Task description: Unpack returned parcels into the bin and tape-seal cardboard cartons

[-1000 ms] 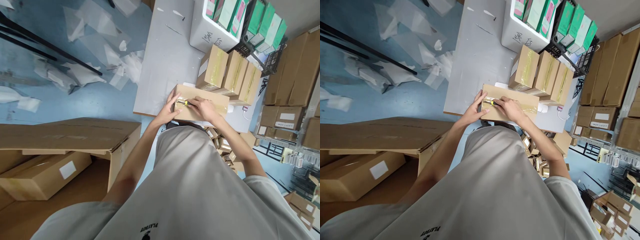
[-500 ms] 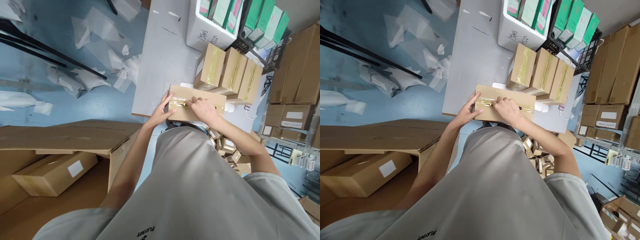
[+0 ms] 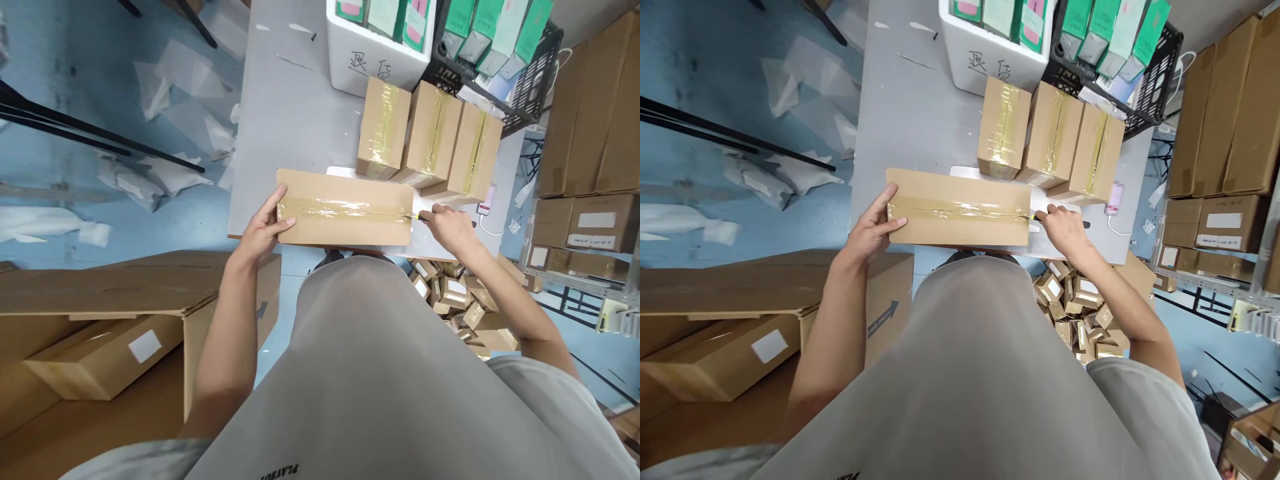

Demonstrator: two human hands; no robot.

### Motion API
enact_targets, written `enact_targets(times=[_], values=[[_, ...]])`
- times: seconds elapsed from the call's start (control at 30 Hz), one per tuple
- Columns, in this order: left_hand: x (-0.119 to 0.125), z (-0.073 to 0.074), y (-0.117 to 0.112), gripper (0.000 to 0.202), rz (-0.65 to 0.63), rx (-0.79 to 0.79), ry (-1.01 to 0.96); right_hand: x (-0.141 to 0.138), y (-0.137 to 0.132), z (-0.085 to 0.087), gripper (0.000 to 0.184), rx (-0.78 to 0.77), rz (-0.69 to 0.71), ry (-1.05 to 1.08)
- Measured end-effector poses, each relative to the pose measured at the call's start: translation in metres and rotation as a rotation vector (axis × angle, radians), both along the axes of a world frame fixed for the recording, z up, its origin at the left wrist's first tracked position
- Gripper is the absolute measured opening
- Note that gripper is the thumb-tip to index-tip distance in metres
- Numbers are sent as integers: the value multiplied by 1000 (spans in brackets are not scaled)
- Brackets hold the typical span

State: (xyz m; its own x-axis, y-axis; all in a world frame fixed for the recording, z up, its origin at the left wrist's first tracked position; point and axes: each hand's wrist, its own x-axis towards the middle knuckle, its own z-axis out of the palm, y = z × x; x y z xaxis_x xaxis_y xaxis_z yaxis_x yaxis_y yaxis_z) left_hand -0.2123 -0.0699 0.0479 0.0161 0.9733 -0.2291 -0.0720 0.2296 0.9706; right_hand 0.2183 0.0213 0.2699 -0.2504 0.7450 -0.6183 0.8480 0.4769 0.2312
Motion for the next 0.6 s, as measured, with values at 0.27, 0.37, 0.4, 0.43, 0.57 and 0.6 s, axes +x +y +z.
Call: enact_targets(times=[0.27, 0.37, 0.4, 0.43, 0.57, 0.6], values=[[7, 28, 1, 118, 148, -213, -32, 41, -1, -30, 38, 18, -34, 277], [12, 32, -2, 119, 200, -234, -30, 63, 10, -46, 37, -22, -45, 451], [13, 32, -3, 119, 214, -231, -27, 70, 14, -53, 37, -46, -53, 533], [14, 32, -4, 117, 226, -224, -24, 77, 18, -62, 36, -77, -69, 626], [18, 27, -8, 106, 238, -169, 8, 97, 25, -102, 39, -221, -233, 1022], [19, 27, -9, 103, 241, -149, 25, 98, 23, -111, 42, -241, -295, 1097]])
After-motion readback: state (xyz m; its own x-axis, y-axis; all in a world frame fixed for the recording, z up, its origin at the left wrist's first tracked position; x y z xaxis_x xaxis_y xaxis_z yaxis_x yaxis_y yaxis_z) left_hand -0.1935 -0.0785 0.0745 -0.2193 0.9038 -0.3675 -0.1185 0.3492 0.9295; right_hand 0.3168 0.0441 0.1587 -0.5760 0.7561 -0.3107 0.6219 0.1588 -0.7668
